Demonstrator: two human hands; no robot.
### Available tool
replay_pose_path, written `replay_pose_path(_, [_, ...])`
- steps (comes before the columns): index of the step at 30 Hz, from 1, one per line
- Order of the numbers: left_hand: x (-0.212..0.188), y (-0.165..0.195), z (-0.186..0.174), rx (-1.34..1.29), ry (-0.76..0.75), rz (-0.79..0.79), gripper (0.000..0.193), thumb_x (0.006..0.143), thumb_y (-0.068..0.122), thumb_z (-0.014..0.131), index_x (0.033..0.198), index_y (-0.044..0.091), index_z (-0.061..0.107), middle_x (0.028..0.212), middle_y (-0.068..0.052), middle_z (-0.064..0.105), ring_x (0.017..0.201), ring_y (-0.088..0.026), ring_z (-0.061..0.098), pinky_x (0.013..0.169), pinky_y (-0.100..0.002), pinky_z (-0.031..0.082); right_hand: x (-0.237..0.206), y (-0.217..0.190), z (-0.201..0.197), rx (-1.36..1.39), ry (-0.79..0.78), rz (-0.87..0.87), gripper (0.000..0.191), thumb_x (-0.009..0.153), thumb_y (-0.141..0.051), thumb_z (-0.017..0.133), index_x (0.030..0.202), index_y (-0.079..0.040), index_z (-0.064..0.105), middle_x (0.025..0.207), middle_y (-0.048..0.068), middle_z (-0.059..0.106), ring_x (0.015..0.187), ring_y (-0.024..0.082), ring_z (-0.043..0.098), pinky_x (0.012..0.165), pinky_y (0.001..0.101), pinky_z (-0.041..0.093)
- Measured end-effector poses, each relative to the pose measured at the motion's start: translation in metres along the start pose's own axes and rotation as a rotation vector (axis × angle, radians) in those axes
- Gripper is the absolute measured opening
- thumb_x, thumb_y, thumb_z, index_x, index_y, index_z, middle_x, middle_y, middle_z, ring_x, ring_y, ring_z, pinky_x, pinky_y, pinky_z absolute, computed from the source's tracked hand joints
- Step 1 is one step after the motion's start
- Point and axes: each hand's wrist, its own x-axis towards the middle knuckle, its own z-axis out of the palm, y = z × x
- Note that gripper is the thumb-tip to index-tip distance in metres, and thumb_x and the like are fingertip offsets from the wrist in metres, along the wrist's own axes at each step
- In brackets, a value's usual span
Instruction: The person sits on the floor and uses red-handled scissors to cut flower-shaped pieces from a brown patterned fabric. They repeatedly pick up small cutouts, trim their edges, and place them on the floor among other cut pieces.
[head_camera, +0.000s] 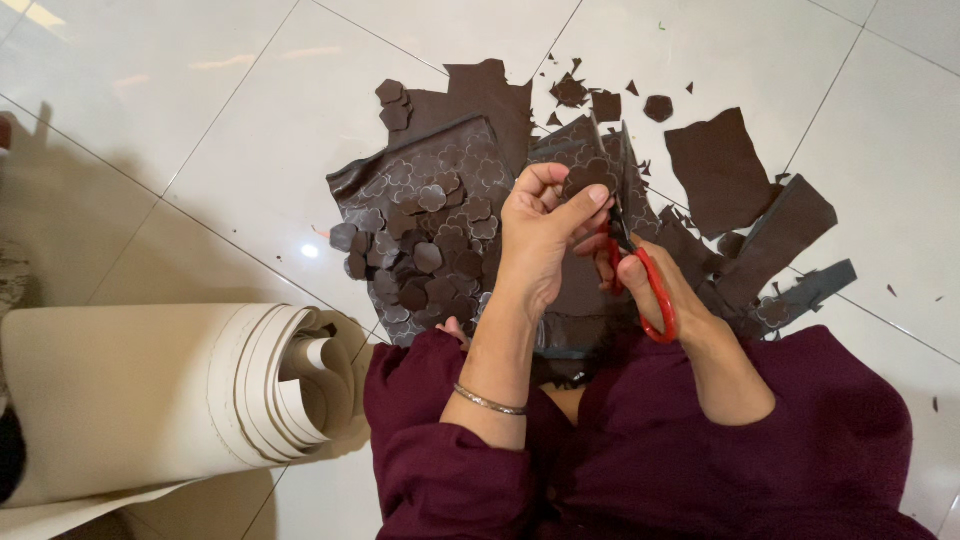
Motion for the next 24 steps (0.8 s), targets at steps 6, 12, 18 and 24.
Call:
replay_pose_path(6, [-0.002,0.000,0.001,-0.025,-0.014,0.002,0.028,0.089,-0.002,0.074,0.106,0.007,0.055,0.098,-0.009,0.072,0.087,-0.016,0.073,0.074,-0.026,0.061,-0.001,0.001,0.003,0.020,0.045,-0.002,0.109,0.075,-0.100,0.029,0.104,-0.002,0.065,0.071,0.000,0.050,0.063,0.012,0.051,0.057,0.0297,0.045])
replay_pose_path(12, [-0.001,0.000,-0.001,-0.007,-0.014,0.010,0.027,0.089,-0.003,0.075,0.106,0.006,0.055,0.098,-0.010,0.072,0.087,-0.016,0.073,0.075,-0.027,0.061,-0.002,0.002,-0.001,0.092,0.018,0.031,0.107,0.074,-0.100,0.035,0.100,0.001,0.062,0.072,0.002,0.048,0.064,0.014,0.049,0.058,0.0302,0.044])
replay_pose_path(18, [0.000,0.002,-0.002,0.005,-0.021,0.016,0.026,0.089,-0.003,0.075,0.106,0.005,0.057,0.098,-0.010,0.072,0.085,-0.016,0.073,0.075,-0.027,0.061,-0.004,0.002,-0.008,0.036,0.015,0.058,0.106,0.072,-0.101,0.032,0.093,-0.001,0.060,0.071,0.001,0.051,0.063,0.013,0.055,0.059,0.0287,0.051])
replay_pose_path(24, [0.000,0.004,-0.003,0.013,-0.027,0.026,0.026,0.088,-0.003,0.075,0.106,0.005,0.057,0.098,-0.009,0.072,0.084,-0.016,0.072,0.074,-0.026,0.060,-0.004,0.004,-0.012,0.042,-0.007,0.047,0.102,0.073,-0.100,0.034,0.090,-0.002,0.060,0.068,0.001,0.051,0.060,0.013,0.054,0.056,0.0279,0.051])
